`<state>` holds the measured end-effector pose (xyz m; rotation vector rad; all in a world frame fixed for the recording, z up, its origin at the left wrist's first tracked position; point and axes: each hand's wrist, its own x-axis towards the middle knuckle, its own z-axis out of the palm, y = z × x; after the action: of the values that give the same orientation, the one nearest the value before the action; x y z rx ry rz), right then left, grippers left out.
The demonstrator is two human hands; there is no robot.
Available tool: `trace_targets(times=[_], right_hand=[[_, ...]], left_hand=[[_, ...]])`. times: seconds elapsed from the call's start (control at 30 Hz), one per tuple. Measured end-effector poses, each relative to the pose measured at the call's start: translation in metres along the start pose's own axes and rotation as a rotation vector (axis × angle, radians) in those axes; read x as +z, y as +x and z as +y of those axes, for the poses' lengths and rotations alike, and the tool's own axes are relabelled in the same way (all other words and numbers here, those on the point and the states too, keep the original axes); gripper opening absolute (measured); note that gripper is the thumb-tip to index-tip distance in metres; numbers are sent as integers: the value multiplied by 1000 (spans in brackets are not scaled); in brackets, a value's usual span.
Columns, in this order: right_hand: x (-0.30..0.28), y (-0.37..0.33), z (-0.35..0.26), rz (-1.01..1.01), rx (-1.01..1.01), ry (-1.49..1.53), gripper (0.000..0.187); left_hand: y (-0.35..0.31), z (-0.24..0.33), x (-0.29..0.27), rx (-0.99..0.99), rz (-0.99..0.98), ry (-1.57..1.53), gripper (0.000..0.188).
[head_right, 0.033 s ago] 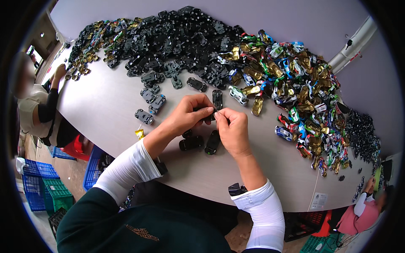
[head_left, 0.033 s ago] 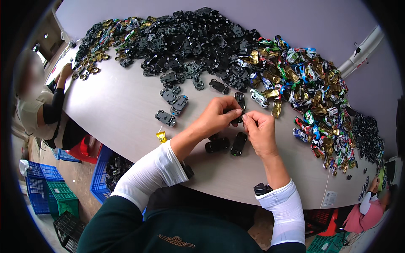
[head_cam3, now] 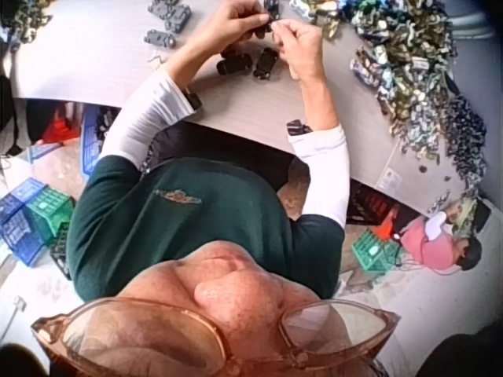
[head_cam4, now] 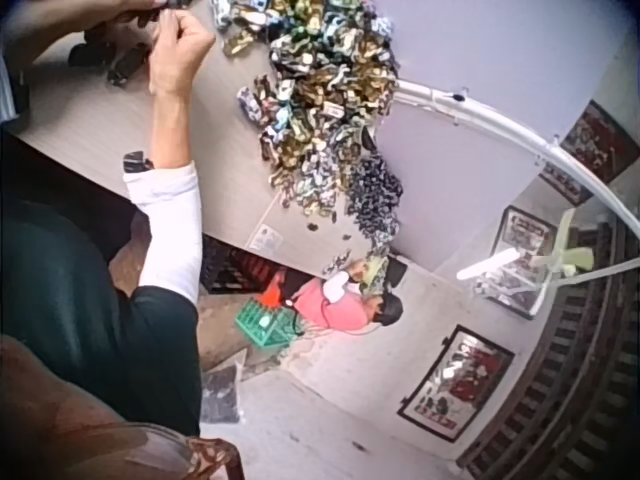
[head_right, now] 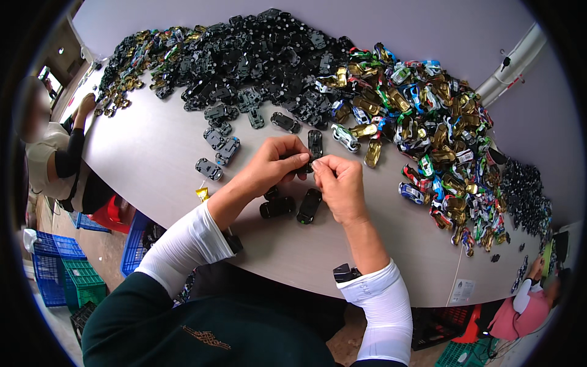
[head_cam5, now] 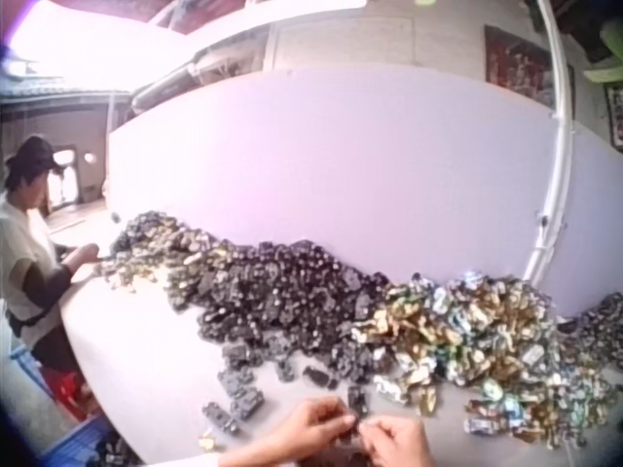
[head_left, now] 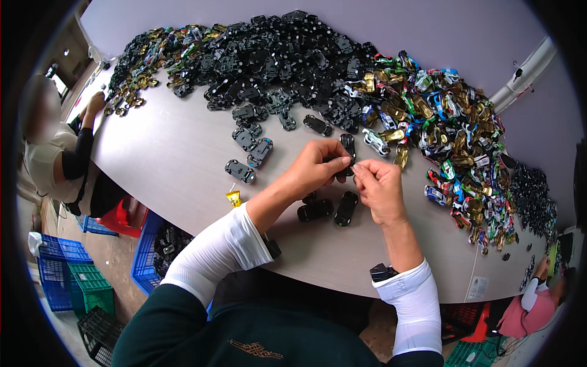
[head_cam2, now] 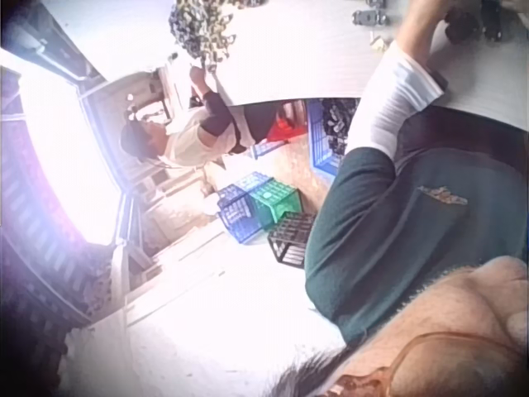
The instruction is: The person is seen manually assembling small toy cars, putting together chassis and colorful body parts.
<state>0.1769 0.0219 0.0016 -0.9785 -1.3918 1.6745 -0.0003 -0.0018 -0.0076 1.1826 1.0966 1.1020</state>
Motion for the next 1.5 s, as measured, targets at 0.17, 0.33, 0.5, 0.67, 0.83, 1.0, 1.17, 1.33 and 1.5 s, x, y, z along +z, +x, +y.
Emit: trace_targets(times=[0.17,0.33,0.5,0.67,0.83,1.0,1.17,1.33,1.5], right_hand=[[-3,-3,-10,7,110,131,17],[3,-2,0,118,-156,-381,18],[6,0,4,113,-302,-519,18],[-6,-1,-9,-5,87,216,15],[-1,-5,-11,15,13,80,13],[2,-5,-10,48,20,61,11],[1,-5,-7,55,-12,33,10],[8,-3,-1,119,-57,-69,8],[-7,0,2,66,-26,52,12]], left_hand=[[-2,7,1,-45,-12,-79,14],[-1,-1,6,-9,20,-3,15],[-2,-1,6,-23,32,0,15],[-1,4,2,-3,2,-162,17],[-2,4,2,35,32,-76,17],[-3,2,8,263,118,251,14],[-7,4,12,298,148,261,13],[-5,-3,8,471,190,387,12],[-1,3,5,16,49,-139,10]])
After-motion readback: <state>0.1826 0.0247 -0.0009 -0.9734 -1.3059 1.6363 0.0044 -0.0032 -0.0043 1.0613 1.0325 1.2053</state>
